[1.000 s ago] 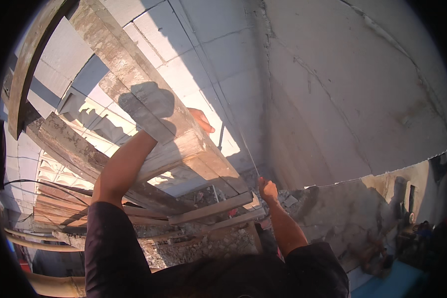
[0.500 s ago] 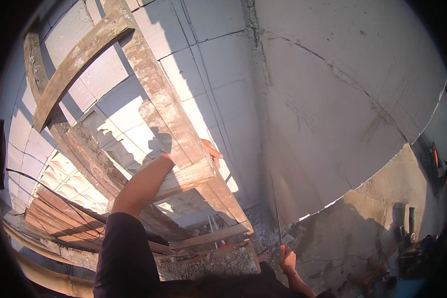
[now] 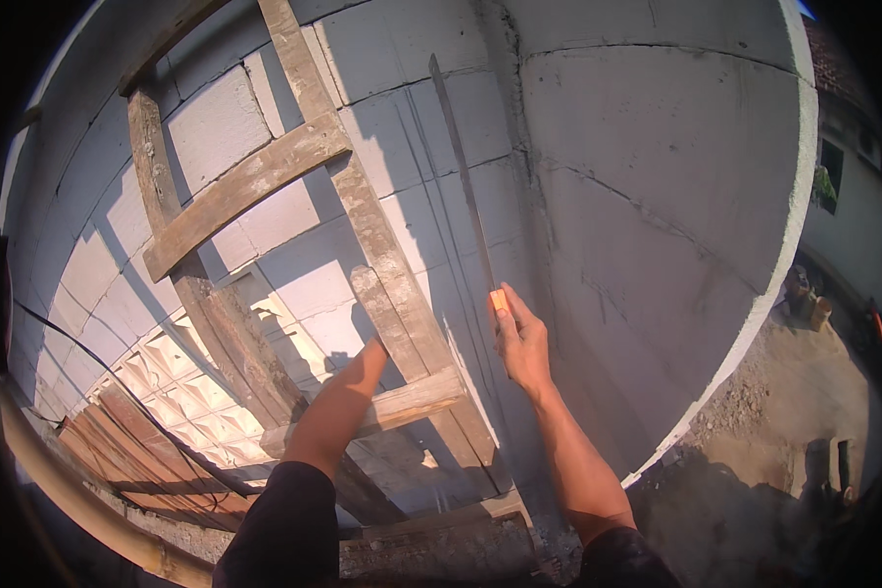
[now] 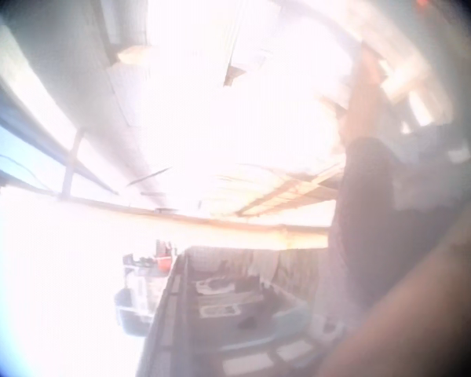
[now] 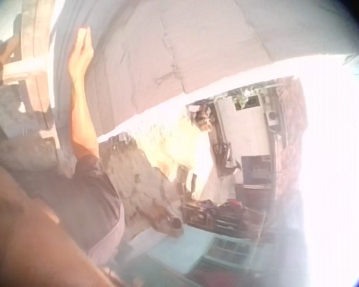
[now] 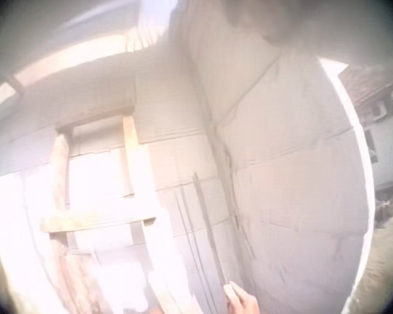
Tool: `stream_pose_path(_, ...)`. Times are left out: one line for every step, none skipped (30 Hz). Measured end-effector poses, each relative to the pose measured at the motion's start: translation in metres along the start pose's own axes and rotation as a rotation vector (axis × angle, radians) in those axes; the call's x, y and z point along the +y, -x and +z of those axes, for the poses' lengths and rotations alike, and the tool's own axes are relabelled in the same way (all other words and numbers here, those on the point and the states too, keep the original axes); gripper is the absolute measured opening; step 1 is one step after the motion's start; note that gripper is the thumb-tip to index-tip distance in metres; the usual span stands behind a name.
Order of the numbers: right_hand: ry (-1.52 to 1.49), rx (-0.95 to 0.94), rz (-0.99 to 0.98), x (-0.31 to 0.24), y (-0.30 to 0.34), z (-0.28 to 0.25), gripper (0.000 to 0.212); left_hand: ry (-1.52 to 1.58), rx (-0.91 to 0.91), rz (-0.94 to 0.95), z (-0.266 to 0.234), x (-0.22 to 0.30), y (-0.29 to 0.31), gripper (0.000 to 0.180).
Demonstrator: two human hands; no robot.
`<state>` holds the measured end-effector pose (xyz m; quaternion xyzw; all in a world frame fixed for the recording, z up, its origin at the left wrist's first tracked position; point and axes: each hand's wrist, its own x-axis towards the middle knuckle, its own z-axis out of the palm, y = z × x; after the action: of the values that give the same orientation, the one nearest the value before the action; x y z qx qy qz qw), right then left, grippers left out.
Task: The person saws a groove into a concrete block wall using a hand saw, then removes a small piece of wood from the gap.
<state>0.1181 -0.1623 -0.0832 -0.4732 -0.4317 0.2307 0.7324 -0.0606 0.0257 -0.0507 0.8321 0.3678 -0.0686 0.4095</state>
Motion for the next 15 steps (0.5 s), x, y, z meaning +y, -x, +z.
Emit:
stream_pose_path(0.000,0.000,-0.030,-0.010,-0.014,0.004,0.046,-0.034,0.106,-0.007,-0.013,-0.001,0.005,0.034)
stream_pose_path(-0.002,-0.002,-0.059,-0.019,-0.026,0.009,0.046,-0.077,0.250,-0.028,-0.032,-0.006,0.016,0.034)
stream_pose_path(-0.007,-0.020,-0.085,-0.026,-0.038,0.018,0.046,-0.106,0.421,-0.073,-0.051,-0.019,0.035,0.035)
stream_pose_path(-0.007,-0.039,-0.099,-0.035,-0.049,0.022,0.045,-0.126,0.604,-0.119,-0.068,-0.030,0.056,0.035)
stream_pose_path(-0.004,-0.045,-0.113,-0.046,-0.058,0.021,0.045,-0.140,0.804,-0.164,-0.080,-0.033,0.072,0.040)
stream_pose_path(0.001,-0.044,-0.122,-0.053,-0.069,0.018,0.045,-0.091,0.977,-0.156,-0.078,-0.010,0.100,0.043)
stream_pose_path(0.013,-0.045,-0.137,-0.060,-0.078,0.022,0.046,-0.197,1.236,-0.107,-0.080,-0.014,0.116,0.047)
stream_pose_path(0.031,-0.041,-0.141,-0.060,-0.088,0.023,0.046,-0.224,1.433,-0.041,-0.072,0.009,0.139,0.047)
stream_pose_path(0.045,-0.037,-0.145,-0.061,-0.098,0.024,0.047,-0.171,1.609,0.069,-0.065,0.032,0.153,0.044)
stream_pose_path(0.062,-0.033,-0.132,-0.059,-0.108,0.027,0.048,-0.108,1.650,0.235,-0.056,0.058,0.164,0.043)
stream_pose_path(0.081,-0.028,-0.118,-0.056,-0.118,0.029,0.049,-0.042,1.682,0.401,-0.047,0.086,0.170,0.043)
stream_pose_path(0.095,-0.030,-0.107,-0.054,-0.126,0.034,0.050,-0.115,1.609,0.526,-0.041,0.111,0.176,0.041)
stream_pose_path(0.117,0.007,-0.133,-0.047,-0.134,0.034,0.053,-0.176,1.521,0.663,-0.037,0.135,0.170,0.039)
stream_pose_path(0.082,-0.004,-0.127,-0.047,-0.139,0.041,0.054,-0.270,1.483,0.723,-0.038,0.154,0.163,0.038)
stream_pose_path(0.051,-0.013,-0.120,-0.046,-0.144,0.048,0.054,-0.360,1.439,0.783,-0.043,0.172,0.154,0.038)
